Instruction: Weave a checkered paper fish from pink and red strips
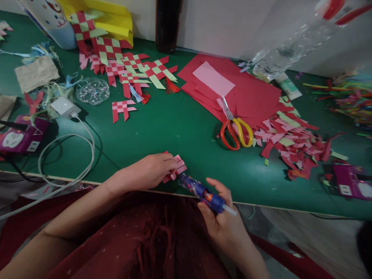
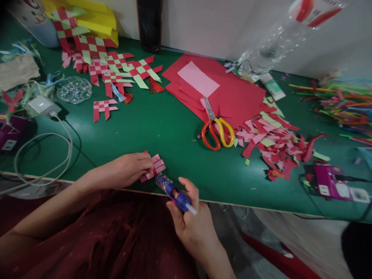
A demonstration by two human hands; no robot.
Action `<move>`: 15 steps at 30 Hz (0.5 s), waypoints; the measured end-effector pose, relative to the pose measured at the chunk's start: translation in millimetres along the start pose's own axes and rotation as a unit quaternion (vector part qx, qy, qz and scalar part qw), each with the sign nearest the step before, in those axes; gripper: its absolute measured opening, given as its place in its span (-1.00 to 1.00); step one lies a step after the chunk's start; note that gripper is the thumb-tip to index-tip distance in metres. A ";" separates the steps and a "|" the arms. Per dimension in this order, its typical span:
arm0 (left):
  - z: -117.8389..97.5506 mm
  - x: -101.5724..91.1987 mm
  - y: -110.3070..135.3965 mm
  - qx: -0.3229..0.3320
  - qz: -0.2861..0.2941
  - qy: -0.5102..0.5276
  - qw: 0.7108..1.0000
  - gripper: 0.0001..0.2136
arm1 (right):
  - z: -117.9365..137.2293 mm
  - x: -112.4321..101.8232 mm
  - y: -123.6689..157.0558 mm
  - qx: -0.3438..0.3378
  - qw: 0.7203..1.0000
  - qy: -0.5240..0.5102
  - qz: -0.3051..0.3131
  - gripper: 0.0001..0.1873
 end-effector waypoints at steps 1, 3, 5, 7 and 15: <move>-0.4 -0.1 0.0 0.001 -0.001 0.000 1.000 -0.78 | -0.5 -0.4 0.6 0.001 1.000 0.002 -0.001 -0.48; -1.2 -0.4 0.1 0.005 -0.004 0.002 1.000 -0.79 | -1.0 -2.2 2.1 0.009 1.000 -0.003 -0.008 -0.48; -1.5 -0.5 0.2 0.007 -0.003 0.000 1.000 -0.79 | -0.4 -4.1 3.9 0.012 1.000 -0.010 -0.013 -0.49; -1.4 -0.6 0.2 0.008 0.000 -0.006 1.000 -0.79 | 1.2 -5.2 5.5 0.006 1.000 -0.008 -0.013 -0.49; -1.8 -1.4 -0.3 -0.006 0.008 -0.004 1.000 -0.77 | 7.6 -1.0 0.2 -0.019 0.999 0.038 -0.007 -0.52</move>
Point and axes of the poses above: each hand's wrist, its own y-axis away from the middle knuckle, its own x-axis out of the palm, z = x × y, the point moved 4 cm from there along -y, towards the middle knuckle, and after that the axes turned 3 degrees about -x, right-handed, at the moved point
